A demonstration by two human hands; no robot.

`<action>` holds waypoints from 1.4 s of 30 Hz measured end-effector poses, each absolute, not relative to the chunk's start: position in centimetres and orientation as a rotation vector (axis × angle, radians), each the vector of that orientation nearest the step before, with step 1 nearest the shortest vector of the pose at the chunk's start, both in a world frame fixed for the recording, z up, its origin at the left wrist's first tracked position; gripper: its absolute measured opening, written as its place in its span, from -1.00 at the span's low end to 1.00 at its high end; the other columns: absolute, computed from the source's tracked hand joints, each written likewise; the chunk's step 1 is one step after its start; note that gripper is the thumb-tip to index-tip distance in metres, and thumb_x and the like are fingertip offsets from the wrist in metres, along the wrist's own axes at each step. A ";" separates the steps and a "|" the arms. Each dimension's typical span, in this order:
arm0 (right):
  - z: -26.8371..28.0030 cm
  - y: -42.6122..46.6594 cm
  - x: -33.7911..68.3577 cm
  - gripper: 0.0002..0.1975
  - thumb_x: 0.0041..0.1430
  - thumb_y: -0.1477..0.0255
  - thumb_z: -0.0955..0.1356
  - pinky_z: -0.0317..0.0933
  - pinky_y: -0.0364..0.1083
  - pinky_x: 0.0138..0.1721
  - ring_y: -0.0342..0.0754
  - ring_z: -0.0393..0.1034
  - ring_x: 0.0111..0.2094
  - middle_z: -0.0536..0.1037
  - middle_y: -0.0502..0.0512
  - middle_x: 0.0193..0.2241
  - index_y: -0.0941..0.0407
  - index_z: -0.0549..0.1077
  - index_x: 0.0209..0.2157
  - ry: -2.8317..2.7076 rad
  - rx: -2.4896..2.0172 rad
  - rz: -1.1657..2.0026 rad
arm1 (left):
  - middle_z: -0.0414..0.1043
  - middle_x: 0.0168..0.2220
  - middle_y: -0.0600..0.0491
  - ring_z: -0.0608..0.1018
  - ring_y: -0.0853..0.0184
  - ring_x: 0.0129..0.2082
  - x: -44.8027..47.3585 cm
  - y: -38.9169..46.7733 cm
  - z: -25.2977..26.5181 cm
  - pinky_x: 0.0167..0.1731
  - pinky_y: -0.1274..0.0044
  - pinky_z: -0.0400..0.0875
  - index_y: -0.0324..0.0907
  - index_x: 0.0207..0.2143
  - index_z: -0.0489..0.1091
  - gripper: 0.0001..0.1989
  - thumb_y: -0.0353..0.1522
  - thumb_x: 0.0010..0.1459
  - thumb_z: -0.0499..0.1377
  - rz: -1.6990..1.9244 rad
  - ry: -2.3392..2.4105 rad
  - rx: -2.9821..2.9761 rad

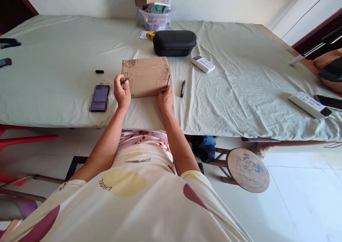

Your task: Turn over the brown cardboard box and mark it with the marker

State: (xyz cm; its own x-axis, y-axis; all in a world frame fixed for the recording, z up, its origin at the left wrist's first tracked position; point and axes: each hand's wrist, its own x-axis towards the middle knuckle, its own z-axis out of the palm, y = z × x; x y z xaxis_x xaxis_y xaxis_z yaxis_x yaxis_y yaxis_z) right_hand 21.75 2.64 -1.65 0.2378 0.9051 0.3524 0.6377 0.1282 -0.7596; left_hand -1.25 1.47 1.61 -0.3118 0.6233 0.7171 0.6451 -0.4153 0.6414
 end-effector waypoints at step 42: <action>0.8 3.8 30.4 -0.54 0.37 0.49 0.19 0.26 0.21 0.19 0.12 0.42 0.01 0.57 0.31 -0.01 0.14 0.61 0.11 -1.462 -2.009 0.203 | 0.41 0.35 -0.16 0.41 0.17 0.45 0.6 2.4 0.8 0.48 0.31 0.28 -0.10 0.33 0.27 -0.51 -0.06 0.55 -0.06 -1.978 -1.745 -1.907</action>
State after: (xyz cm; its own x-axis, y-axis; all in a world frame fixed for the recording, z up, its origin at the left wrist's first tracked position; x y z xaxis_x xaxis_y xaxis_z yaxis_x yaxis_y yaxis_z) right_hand 30.43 3.79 0.82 0.3700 0.8984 0.2366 0.8002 -0.1788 -0.5725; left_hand 0.65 2.43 0.81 -0.3091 0.6948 0.6494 0.5577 -0.4207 0.7155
